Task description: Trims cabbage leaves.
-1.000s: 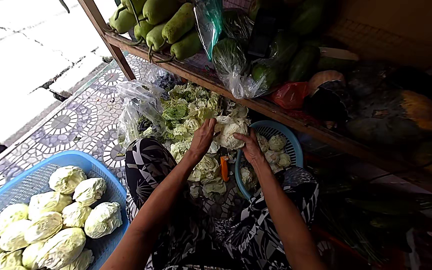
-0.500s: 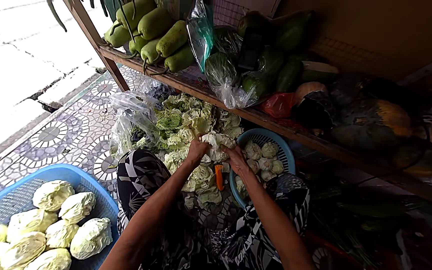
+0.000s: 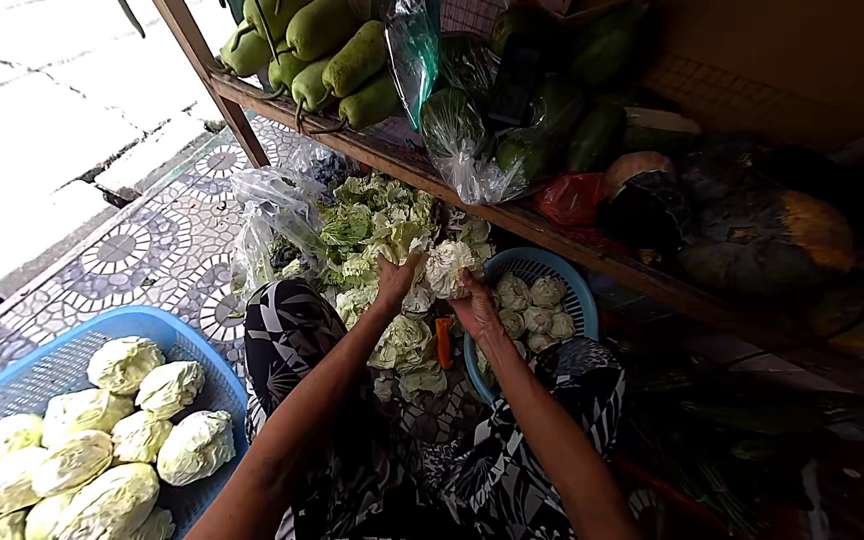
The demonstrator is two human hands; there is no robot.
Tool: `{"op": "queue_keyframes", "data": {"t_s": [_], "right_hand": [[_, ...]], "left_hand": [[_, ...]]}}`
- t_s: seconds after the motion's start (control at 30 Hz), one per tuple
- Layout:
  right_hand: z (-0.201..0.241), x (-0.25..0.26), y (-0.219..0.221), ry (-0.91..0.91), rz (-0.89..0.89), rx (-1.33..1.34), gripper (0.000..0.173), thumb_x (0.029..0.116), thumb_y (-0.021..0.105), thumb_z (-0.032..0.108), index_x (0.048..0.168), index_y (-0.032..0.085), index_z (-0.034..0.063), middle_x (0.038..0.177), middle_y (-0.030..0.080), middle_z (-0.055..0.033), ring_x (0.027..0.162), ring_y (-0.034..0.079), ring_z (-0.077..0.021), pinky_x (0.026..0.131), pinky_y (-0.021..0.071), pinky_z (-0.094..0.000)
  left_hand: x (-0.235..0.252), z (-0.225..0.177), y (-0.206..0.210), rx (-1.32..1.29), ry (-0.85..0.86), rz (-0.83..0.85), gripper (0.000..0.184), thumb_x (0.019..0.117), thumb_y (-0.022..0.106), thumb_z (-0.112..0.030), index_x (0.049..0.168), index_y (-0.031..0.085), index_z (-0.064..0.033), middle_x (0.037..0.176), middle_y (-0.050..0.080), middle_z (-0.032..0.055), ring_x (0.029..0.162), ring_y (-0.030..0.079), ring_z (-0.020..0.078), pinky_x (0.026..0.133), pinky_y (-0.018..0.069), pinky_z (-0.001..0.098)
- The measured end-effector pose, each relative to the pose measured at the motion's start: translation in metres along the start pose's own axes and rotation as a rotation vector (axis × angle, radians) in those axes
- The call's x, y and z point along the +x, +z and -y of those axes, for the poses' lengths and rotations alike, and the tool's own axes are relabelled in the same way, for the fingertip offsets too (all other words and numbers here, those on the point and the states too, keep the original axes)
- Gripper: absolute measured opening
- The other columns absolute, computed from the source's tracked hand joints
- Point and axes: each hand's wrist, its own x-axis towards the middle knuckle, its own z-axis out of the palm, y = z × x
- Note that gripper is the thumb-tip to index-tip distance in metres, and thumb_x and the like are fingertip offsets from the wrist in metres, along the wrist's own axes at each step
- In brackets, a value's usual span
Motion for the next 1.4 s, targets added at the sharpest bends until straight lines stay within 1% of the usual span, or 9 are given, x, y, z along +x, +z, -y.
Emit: {"op": "queue_keyframes", "data": {"t_s": [0.1,0.27,0.4,0.77,0.9,1.0,1.2,1.3,1.4], "right_hand": [[-0.003,0.0,-0.002,-0.087,0.023,-0.087,0.064,0.0945,0.061,0.001,0.15,0.032,0.0135,0.133,0.054,-0.0109,0.115,0.059,-0.019,0.097,0.0526,-0.0386],[0.014,0.007,-0.014,-0.106,0.009,-0.465,0.04,0.1059,0.047,0.021,0.141,0.039,0.0037,0.129,0.052,-0.0132,0.113,0.054,-0.0188,0.094,0.049,-0.0385],[0.015,0.012,-0.014,-0.08,0.047,-0.533,0.078,0.0934,0.07,0.016,0.155,0.023,0.011,0.14,0.05,-0.018,0.116,0.058,-0.0229,0.093,0.0526,-0.0415],[0.017,0.011,-0.01,0.215,-0.088,-0.185,0.057,0.1051,0.041,0.056,0.148,0.042,0.0176,0.134,0.058,-0.017,0.112,0.064,-0.032,0.087,0.058,-0.048],[0.021,0.01,-0.009,0.164,-0.072,-0.351,0.054,0.1063,0.053,0.028,0.153,0.03,0.0125,0.135,0.052,-0.0226,0.11,0.063,-0.0364,0.083,0.0585,-0.0526],[0.023,0.007,-0.009,0.149,-0.092,-0.378,0.056,0.0994,0.064,0.02,0.147,0.036,0.0115,0.122,0.057,-0.0191,0.095,0.066,-0.031,0.073,0.0598,-0.047],[0.022,0.0,-0.001,0.228,-0.052,-0.047,0.071,0.1014,0.021,0.071,0.133,0.051,0.0142,0.106,0.067,-0.0175,0.079,0.069,-0.0282,0.059,0.0578,-0.0364],[0.022,0.005,-0.005,0.162,-0.095,-0.059,0.054,0.1062,0.043,0.05,0.146,0.039,0.0142,0.131,0.055,-0.0175,0.108,0.063,-0.0316,0.085,0.0573,-0.0483],[0.012,0.004,-0.003,0.093,-0.123,-0.139,0.041,0.104,0.056,0.025,0.139,0.045,0.0067,0.125,0.056,-0.0167,0.106,0.061,-0.0279,0.086,0.0567,-0.0474]], "left_hand": [[-0.007,-0.001,0.008,0.002,-0.068,0.411,0.082,0.1021,0.021,-0.071,0.16,0.025,-0.0139,0.14,0.053,0.0285,0.112,0.064,0.0406,0.086,0.0566,0.0532],[-0.013,-0.006,-0.001,-0.042,0.235,0.406,0.074,0.0984,0.069,-0.021,0.156,0.023,-0.0116,0.138,0.054,0.0215,0.11,0.065,0.0307,0.087,0.0585,0.0465],[-0.015,-0.013,-0.007,0.345,0.455,0.3,0.102,0.0771,0.091,-0.022,0.159,0.029,-0.0158,0.156,0.036,0.0256,0.131,0.049,0.0428,0.1,0.047,0.06],[-0.018,-0.003,-0.008,0.147,0.587,0.197,0.028,0.1043,0.059,-0.014,0.132,0.061,-0.0069,0.123,0.065,0.0177,0.088,0.07,0.0275,0.075,0.0603,0.0456],[-0.014,0.001,-0.008,0.191,0.624,0.159,0.02,0.1022,0.063,-0.015,0.119,0.061,-0.0052,0.105,0.065,0.0169,0.073,0.065,0.0237,0.068,0.0585,0.0429],[-0.003,-0.005,0.0,0.108,0.516,0.09,0.02,0.1018,0.059,-0.007,0.118,0.061,0.0042,0.108,0.065,0.0181,0.079,0.07,0.0211,0.073,0.0617,0.0384],[0.015,-0.007,-0.011,-0.007,0.312,-0.181,0.035,0.1037,0.053,-0.006,0.136,0.044,0.0049,0.121,0.057,0.0239,0.095,0.068,0.0268,0.085,0.0587,0.0406],[-0.006,0.005,-0.007,0.26,0.376,-0.049,0.082,0.0991,0.065,-0.036,0.16,0.019,-0.0065,0.156,0.03,0.0348,0.133,0.045,0.0522,0.102,0.0425,0.0648],[-0.008,0.01,0.008,0.358,0.573,0.184,0.096,0.0911,0.076,-0.041,0.161,0.019,-0.0083,0.16,0.027,0.0288,0.135,0.047,0.0452,0.103,0.0463,0.06]]}}
